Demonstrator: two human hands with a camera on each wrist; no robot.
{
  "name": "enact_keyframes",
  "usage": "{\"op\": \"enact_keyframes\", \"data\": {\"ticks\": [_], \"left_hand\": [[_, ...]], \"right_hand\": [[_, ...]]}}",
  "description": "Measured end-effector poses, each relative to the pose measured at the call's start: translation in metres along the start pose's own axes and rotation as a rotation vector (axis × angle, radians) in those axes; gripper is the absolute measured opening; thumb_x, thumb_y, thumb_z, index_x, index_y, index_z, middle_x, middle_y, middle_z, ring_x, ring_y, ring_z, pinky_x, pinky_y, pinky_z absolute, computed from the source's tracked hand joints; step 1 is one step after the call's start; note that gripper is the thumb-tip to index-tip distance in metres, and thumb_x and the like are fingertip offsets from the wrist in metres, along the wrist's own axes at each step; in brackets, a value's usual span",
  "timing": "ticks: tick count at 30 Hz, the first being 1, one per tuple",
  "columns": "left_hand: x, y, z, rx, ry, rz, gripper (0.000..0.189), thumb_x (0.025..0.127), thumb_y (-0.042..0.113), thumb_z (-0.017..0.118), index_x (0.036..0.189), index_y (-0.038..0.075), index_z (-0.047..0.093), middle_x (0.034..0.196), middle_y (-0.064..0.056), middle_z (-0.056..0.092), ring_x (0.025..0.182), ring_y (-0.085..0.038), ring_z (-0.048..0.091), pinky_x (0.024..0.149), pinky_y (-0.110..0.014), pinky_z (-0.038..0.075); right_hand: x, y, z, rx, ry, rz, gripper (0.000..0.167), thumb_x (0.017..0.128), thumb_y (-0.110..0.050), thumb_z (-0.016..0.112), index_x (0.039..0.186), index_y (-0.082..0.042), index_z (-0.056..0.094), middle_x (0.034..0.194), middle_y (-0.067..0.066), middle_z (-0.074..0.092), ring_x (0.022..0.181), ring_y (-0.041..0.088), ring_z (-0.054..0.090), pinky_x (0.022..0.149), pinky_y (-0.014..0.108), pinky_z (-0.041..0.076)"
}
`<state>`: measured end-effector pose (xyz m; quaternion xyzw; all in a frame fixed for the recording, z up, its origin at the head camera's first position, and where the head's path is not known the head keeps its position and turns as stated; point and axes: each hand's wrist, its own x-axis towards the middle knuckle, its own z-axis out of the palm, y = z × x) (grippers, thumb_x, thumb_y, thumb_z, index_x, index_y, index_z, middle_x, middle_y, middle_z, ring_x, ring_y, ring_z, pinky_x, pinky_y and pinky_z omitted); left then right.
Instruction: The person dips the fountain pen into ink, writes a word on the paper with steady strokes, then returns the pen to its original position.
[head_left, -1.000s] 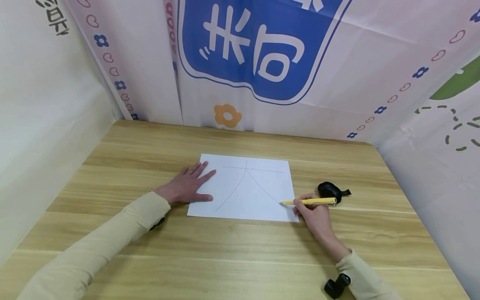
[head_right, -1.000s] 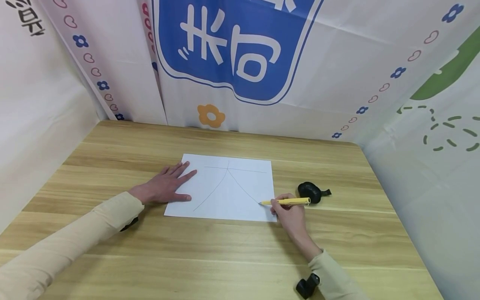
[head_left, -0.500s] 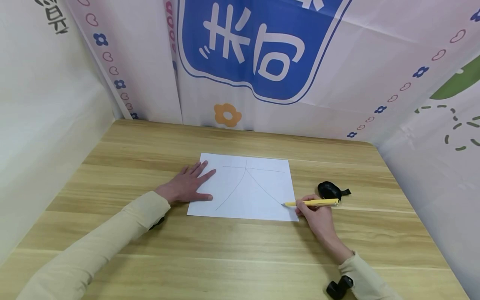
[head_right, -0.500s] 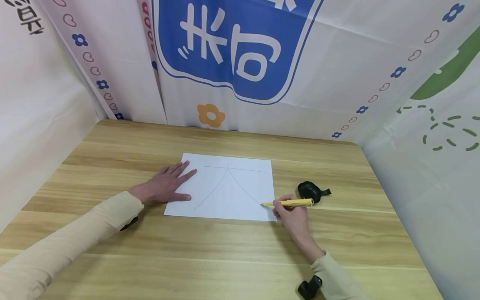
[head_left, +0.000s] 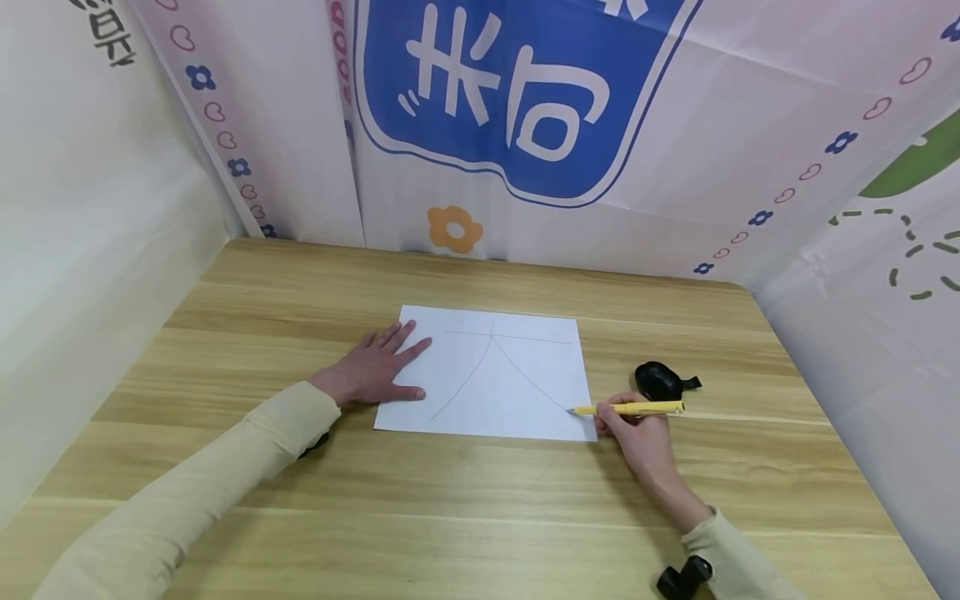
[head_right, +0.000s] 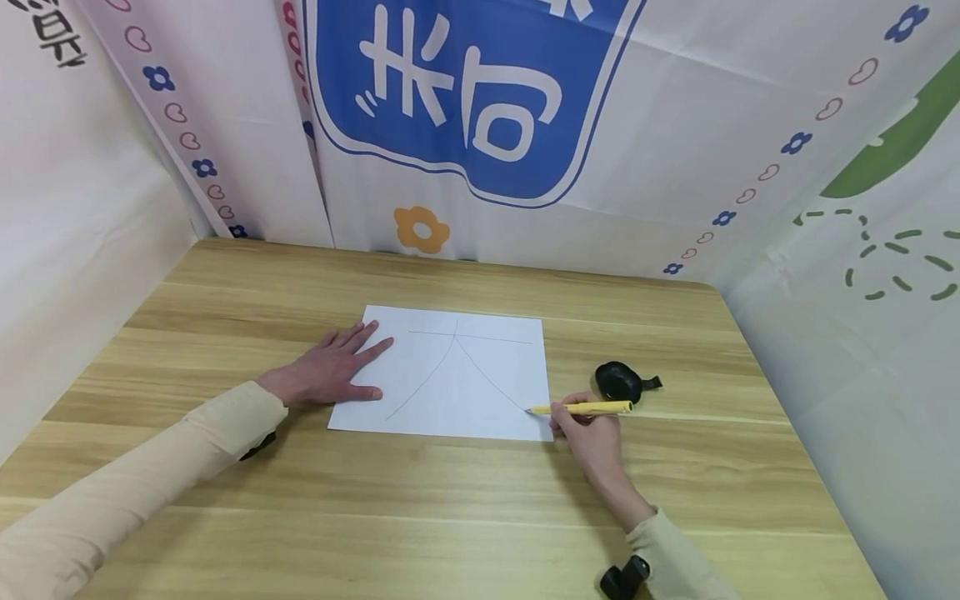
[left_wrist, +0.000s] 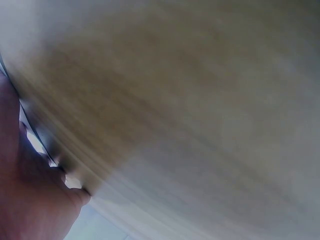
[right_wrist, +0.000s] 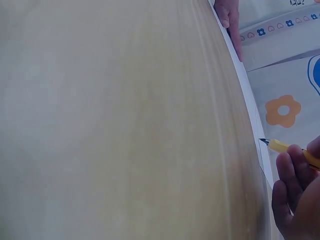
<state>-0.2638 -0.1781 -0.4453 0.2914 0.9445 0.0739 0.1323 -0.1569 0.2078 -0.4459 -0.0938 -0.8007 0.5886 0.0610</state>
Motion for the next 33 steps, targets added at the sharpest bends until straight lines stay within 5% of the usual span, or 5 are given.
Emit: {"op": "enact_keyframes", "data": {"ticks": [14,33], "left_hand": [[-0.001,0.001,-0.002,0.008,0.006,0.007,0.086,0.087,0.061,0.052,0.153,0.019,0.016,0.16,-0.016,0.0,0.147,-0.038,0.002,0.114,-0.062,0.008],[0.0,0.0,0.0,0.003,0.008,0.008,0.086,0.087,0.062,0.052,0.153,0.019,0.016,0.16,-0.016,-0.001,0.147,-0.037,0.001,0.114,-0.063,0.008]], "right_hand": [[-0.004,0.002,-0.008,-0.012,-0.005,-0.01,0.023,0.089,-0.013,0.066,0.092,0.009,0.059,0.07,0.007,0.068,0.064,0.009,0.066,0.063,0.022,0.055],[-0.008,0.003,-0.014,-0.002,0.01,0.051,0.024,0.089,-0.014,0.065,0.096,0.008,0.057,0.064,-0.007,0.065,0.064,0.005,0.064,0.063,0.021,0.055]]}}
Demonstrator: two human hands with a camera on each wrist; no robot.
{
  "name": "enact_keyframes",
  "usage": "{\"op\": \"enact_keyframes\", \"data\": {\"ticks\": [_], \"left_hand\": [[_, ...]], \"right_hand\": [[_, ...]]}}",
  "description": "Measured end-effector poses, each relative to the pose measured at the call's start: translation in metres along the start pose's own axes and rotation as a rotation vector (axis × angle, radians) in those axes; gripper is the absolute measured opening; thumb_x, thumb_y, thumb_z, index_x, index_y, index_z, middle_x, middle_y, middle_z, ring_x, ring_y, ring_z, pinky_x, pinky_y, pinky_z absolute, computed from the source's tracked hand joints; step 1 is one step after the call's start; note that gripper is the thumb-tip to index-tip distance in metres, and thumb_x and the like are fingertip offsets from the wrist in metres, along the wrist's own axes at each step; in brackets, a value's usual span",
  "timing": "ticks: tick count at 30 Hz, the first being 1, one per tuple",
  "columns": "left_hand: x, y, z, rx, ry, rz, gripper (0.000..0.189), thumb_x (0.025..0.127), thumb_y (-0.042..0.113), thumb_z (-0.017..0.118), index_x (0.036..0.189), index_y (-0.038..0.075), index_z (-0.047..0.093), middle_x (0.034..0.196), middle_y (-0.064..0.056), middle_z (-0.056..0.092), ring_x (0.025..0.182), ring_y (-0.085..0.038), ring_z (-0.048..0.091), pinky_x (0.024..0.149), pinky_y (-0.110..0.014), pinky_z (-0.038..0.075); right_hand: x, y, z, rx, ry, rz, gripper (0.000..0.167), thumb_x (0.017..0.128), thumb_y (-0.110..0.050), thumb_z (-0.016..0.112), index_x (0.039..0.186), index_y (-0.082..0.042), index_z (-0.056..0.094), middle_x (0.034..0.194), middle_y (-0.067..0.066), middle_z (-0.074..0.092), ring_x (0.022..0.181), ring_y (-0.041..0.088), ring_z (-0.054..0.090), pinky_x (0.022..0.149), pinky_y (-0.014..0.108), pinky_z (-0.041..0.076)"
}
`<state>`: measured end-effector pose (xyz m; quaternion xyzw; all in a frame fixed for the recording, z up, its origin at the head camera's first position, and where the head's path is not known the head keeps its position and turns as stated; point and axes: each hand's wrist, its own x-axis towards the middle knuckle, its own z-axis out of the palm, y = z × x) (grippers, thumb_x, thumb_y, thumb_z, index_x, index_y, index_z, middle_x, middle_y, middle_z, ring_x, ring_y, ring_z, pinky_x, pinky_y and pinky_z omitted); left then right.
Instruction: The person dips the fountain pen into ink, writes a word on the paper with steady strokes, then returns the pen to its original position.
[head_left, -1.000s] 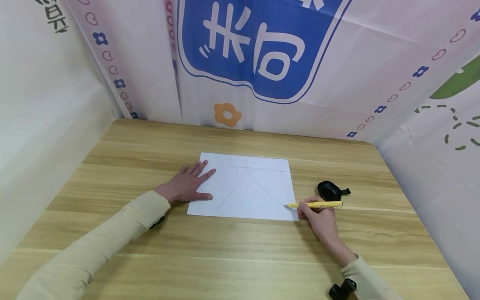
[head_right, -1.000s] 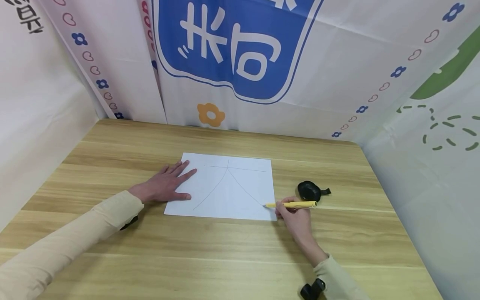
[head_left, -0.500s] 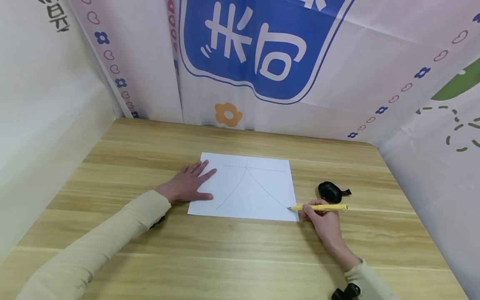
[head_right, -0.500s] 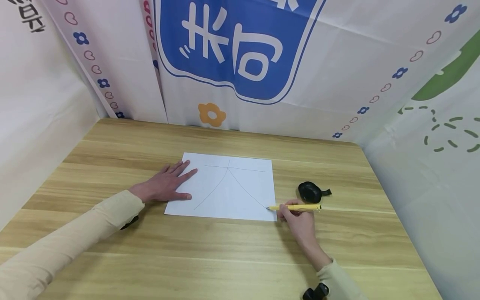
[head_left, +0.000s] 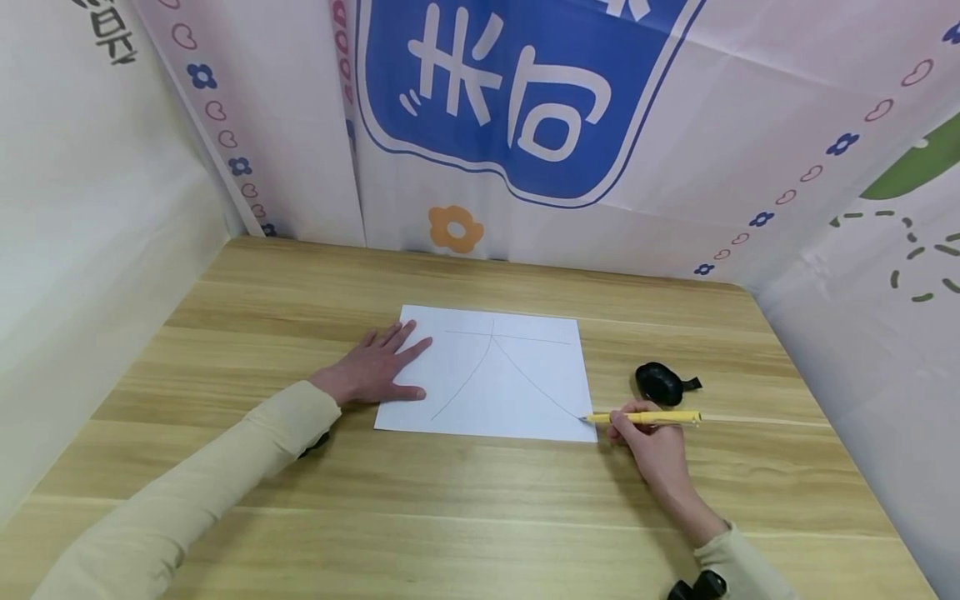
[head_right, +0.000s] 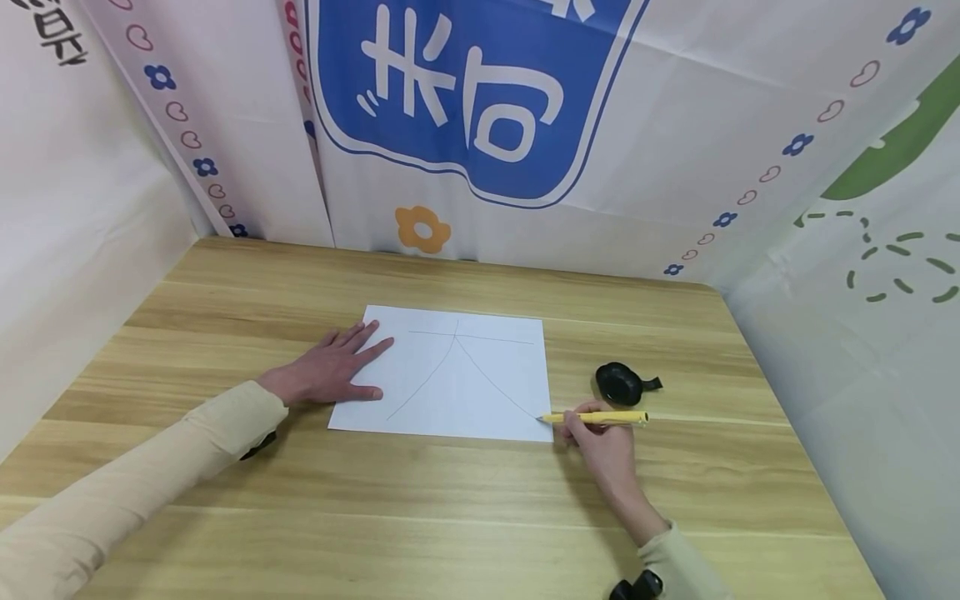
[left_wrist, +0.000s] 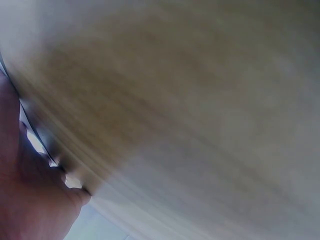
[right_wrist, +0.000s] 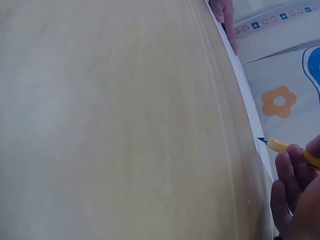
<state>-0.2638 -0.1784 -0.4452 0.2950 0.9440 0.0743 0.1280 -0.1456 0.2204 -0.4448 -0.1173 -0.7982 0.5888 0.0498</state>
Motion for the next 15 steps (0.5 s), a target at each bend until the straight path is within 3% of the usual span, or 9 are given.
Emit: {"op": "enact_keyframes", "data": {"ticks": [15], "left_hand": [[-0.0009,0.0012,-0.0009,-0.006,0.002,0.002,0.086,0.088,0.061,0.052,0.153,0.019,0.016,0.16,-0.017,0.0,0.147,-0.038,0.002,0.114,-0.063,0.009]], "right_hand": [[-0.0013,-0.0045,-0.0087,-0.033,0.012,-0.029,0.015,0.089,-0.015,0.065,0.092,-0.001,0.059,0.067,-0.006,0.065,0.065,0.005,0.063,0.063,0.02,0.053]]}}
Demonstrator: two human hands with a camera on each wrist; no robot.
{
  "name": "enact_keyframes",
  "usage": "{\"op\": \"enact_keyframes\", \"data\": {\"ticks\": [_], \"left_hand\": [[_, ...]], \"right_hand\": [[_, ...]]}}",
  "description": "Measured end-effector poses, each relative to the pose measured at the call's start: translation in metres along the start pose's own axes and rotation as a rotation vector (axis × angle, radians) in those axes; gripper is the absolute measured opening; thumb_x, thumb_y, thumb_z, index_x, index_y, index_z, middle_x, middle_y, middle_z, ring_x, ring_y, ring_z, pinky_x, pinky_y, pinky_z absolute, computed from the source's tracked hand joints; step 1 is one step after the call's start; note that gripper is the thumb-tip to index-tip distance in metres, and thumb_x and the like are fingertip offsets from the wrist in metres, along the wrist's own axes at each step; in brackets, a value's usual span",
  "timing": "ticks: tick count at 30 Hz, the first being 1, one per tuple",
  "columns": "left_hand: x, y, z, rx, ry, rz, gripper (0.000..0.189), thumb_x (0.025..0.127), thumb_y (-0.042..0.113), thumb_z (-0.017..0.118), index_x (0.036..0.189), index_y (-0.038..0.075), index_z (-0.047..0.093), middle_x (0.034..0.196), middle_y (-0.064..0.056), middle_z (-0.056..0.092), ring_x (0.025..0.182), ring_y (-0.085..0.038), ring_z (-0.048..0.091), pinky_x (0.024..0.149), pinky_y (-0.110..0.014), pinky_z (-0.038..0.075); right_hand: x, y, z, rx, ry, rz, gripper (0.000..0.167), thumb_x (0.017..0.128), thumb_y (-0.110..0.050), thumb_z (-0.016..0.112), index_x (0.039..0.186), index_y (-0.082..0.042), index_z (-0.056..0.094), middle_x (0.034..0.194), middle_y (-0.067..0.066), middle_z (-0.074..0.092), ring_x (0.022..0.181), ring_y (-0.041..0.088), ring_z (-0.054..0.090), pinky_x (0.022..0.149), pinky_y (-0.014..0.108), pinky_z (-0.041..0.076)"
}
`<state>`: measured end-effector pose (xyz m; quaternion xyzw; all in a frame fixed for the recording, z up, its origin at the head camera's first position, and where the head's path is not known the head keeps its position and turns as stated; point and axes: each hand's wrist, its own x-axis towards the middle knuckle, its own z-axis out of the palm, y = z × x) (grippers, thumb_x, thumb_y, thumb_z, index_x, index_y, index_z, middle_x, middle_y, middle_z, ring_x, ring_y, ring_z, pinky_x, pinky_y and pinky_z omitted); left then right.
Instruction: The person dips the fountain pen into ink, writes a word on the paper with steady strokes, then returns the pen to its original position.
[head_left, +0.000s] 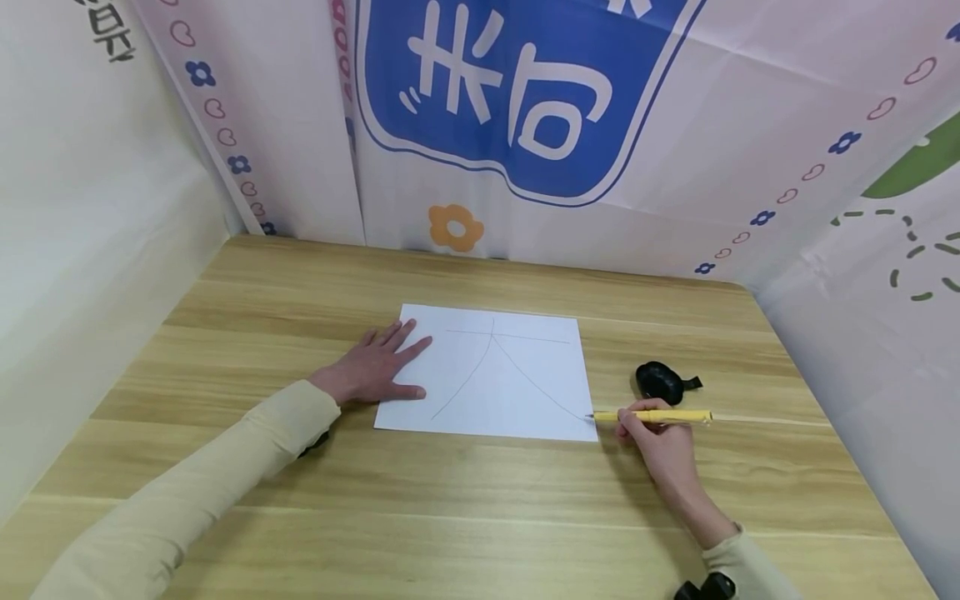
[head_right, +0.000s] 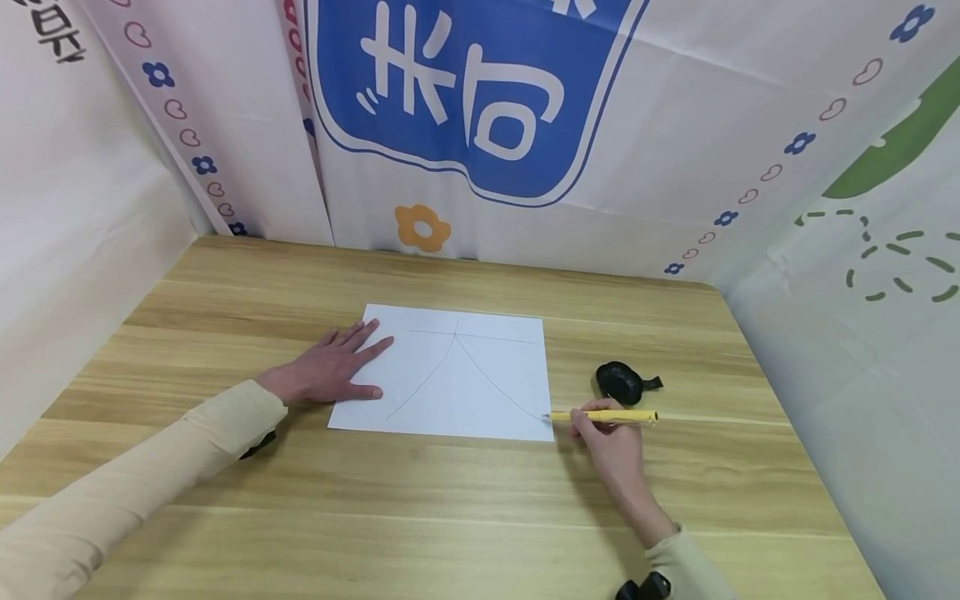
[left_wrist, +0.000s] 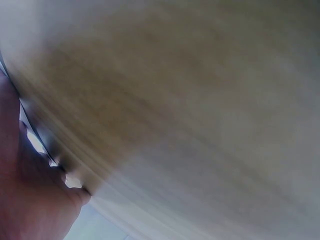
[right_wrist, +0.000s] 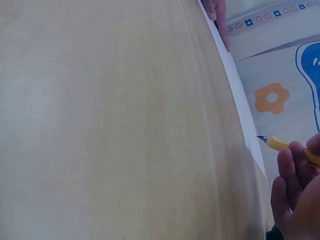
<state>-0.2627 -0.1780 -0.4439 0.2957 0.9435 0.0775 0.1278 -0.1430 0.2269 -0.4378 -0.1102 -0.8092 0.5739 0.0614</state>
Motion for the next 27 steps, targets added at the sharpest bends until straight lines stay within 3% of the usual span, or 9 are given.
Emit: {"op": "enact_keyframes", "data": {"ticks": [4,10,19,27], "left_hand": [[-0.001,0.0,0.0,0.003,-0.004,-0.002,0.085,0.088,0.06,0.052,0.153,0.018,0.016,0.16,-0.017,0.0,0.147,-0.038,0.002,0.114,-0.063,0.009],[0.0,0.0,0.001,0.008,-0.007,-0.007,0.085,0.088,0.061,0.052,0.153,0.019,0.016,0.16,-0.016,0.0,0.147,-0.038,0.002,0.113,-0.063,0.009],[0.0,0.0,-0.001,0.016,-0.008,-0.004,0.086,0.088,0.061,0.051,0.153,0.019,0.015,0.16,-0.016,-0.001,0.147,-0.038,0.001,0.114,-0.063,0.009],[0.001,0.002,-0.003,-0.005,-0.014,-0.003,0.085,0.088,0.059,0.052,0.153,0.017,0.016,0.16,-0.017,-0.001,0.147,-0.038,0.001,0.114,-0.063,0.008]], "right_hand": [[0.004,-0.005,0.0,-0.017,0.007,-0.033,0.017,0.09,-0.015,0.065,0.096,0.0,0.06,0.068,-0.007,0.065,0.065,0.004,0.062,0.063,0.019,0.052],[0.01,-0.01,0.001,-0.025,-0.008,-0.071,0.028,0.091,-0.019,0.064,0.106,0.004,0.061,0.073,0.002,0.067,0.065,0.003,0.063,0.065,0.02,0.054],[0.012,-0.012,-0.002,0.02,-0.04,-0.118,0.022,0.092,-0.015,0.061,0.103,0.004,0.061,0.068,-0.008,0.065,0.064,0.004,0.065,0.063,0.02,0.056],[0.012,-0.01,-0.015,0.058,-0.028,-0.134,0.03,0.093,-0.012,0.059,0.109,0.013,0.057,0.068,-0.009,0.068,0.064,0.003,0.067,0.063,0.021,0.056]]}}
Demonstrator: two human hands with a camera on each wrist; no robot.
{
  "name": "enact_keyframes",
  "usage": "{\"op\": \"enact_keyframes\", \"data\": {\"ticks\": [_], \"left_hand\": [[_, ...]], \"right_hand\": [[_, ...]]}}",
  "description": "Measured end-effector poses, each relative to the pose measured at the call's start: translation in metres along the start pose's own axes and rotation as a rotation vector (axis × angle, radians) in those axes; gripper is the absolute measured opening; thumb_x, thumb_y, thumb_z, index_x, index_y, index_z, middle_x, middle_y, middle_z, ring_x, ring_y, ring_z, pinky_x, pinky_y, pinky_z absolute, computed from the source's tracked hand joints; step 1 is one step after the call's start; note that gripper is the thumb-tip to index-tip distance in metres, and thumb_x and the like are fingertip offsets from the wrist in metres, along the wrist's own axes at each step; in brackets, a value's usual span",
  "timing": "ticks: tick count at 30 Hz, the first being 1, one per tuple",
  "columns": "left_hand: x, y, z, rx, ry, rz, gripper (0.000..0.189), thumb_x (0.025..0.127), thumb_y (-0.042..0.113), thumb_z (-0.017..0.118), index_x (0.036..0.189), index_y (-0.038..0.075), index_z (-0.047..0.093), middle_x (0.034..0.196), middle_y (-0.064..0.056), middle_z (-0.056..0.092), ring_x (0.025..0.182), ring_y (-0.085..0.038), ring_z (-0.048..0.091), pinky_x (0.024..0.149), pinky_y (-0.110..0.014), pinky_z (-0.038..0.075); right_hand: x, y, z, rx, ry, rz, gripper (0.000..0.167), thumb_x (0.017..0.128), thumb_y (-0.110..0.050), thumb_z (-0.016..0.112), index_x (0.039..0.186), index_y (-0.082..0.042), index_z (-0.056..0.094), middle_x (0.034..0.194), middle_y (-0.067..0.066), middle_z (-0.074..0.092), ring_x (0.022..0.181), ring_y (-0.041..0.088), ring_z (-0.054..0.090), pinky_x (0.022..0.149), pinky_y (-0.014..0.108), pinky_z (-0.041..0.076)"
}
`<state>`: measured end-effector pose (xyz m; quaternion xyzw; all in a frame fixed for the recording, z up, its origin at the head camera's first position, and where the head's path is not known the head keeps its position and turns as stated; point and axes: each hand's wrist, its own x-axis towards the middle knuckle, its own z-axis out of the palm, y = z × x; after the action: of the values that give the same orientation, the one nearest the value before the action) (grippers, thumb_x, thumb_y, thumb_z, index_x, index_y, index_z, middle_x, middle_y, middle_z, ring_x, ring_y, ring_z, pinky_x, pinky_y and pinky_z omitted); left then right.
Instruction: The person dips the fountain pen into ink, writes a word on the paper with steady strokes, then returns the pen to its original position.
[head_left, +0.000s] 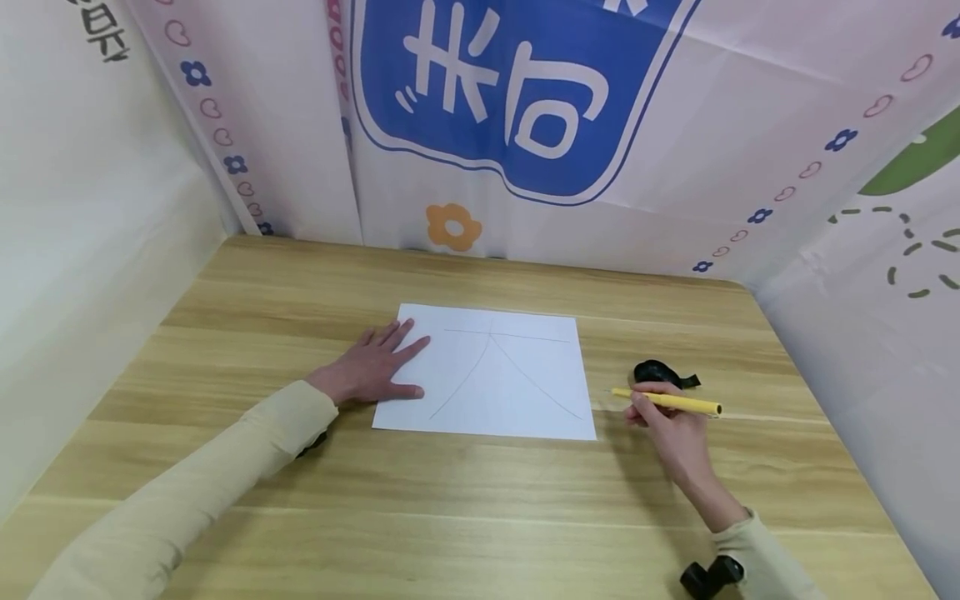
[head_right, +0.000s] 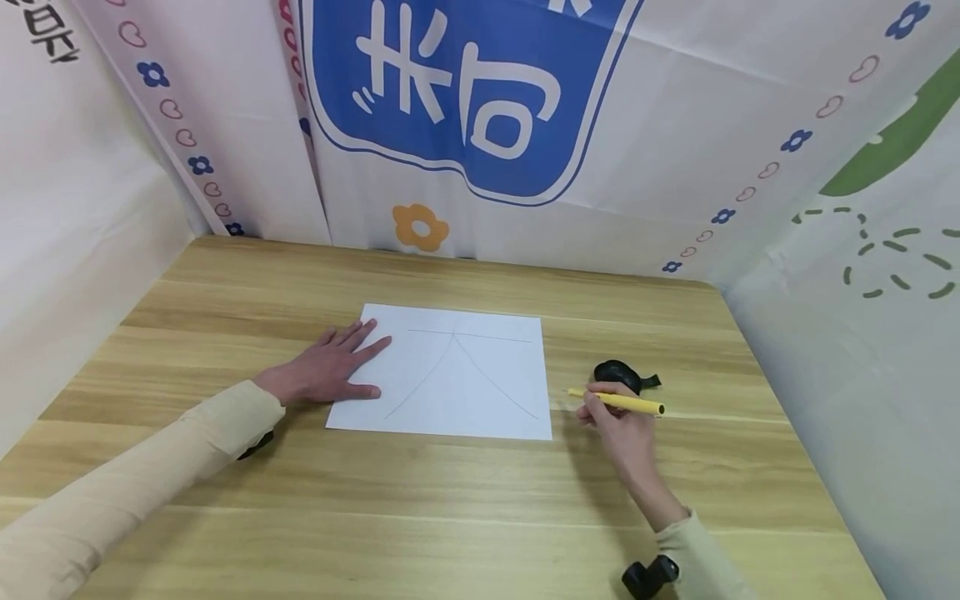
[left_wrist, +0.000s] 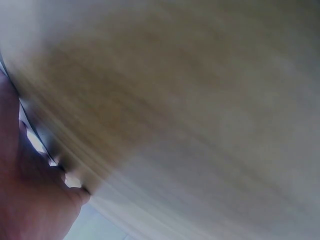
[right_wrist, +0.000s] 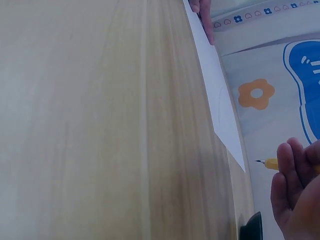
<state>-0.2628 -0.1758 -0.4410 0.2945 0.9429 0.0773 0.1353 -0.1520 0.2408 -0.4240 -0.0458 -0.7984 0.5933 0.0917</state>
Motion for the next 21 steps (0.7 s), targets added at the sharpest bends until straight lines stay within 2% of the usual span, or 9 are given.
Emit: {"op": "enact_keyframes", "data": {"ticks": [4,8,12,16,20,21], "left_hand": [[0.0,-0.001,0.001,0.004,0.006,0.003,0.085,0.088,0.06,0.052,0.153,0.018,0.017,0.16,-0.017,0.0,0.147,-0.039,0.001,0.113,-0.063,0.008],[0.0,-0.002,0.002,0.01,0.011,0.008,0.085,0.088,0.06,0.052,0.153,0.018,0.017,0.16,-0.018,0.0,0.147,-0.039,0.002,0.113,-0.064,0.009],[0.0,-0.002,0.002,0.005,0.017,0.011,0.084,0.088,0.059,0.053,0.153,0.017,0.017,0.16,-0.018,0.001,0.147,-0.039,0.002,0.113,-0.064,0.009],[0.0,-0.002,0.003,0.004,0.021,0.012,0.084,0.088,0.058,0.053,0.153,0.018,0.017,0.16,-0.018,0.001,0.147,-0.039,0.002,0.113,-0.064,0.009],[0.0,-0.002,0.003,0.01,0.025,0.015,0.084,0.088,0.058,0.053,0.153,0.018,0.017,0.16,-0.018,0.001,0.147,-0.039,0.002,0.113,-0.064,0.009],[0.0,-0.002,0.003,0.011,0.025,0.016,0.084,0.088,0.058,0.053,0.153,0.018,0.017,0.16,-0.018,0.001,0.147,-0.039,0.002,0.113,-0.065,0.009]], "right_hand": [[0.0,0.002,-0.006,0.039,0.006,-0.017,0.029,0.092,-0.008,0.06,0.109,0.015,0.057,0.07,-0.009,0.07,0.067,0.004,0.069,0.066,0.022,0.057],[-0.002,0.003,-0.012,0.07,-0.002,-0.02,0.024,0.091,-0.007,0.061,0.108,0.009,0.061,0.076,-0.009,0.072,0.071,0.005,0.07,0.068,0.023,0.057],[-0.004,0.004,-0.019,0.006,-0.016,-0.039,0.029,0.092,-0.009,0.061,0.115,0.009,0.058,0.082,-0.016,0.072,0.076,0.0,0.07,0.069,0.019,0.055],[-0.004,0.006,-0.025,-0.06,-0.014,-0.125,0.033,0.092,-0.006,0.06,0.119,0.013,0.056,0.087,-0.022,0.071,0.078,-0.004,0.068,0.067,0.015,0.053],[-0.004,0.008,-0.031,0.047,-0.036,-0.23,0.033,0.09,0.007,0.056,0.12,0.021,0.05,0.094,-0.016,0.073,0.085,-0.002,0.069,0.071,0.012,0.052],[-0.004,0.008,-0.033,0.043,-0.044,-0.252,0.034,0.09,0.009,0.055,0.12,0.023,0.049,0.096,-0.016,0.072,0.087,-0.003,0.068,0.073,0.01,0.052]]}}
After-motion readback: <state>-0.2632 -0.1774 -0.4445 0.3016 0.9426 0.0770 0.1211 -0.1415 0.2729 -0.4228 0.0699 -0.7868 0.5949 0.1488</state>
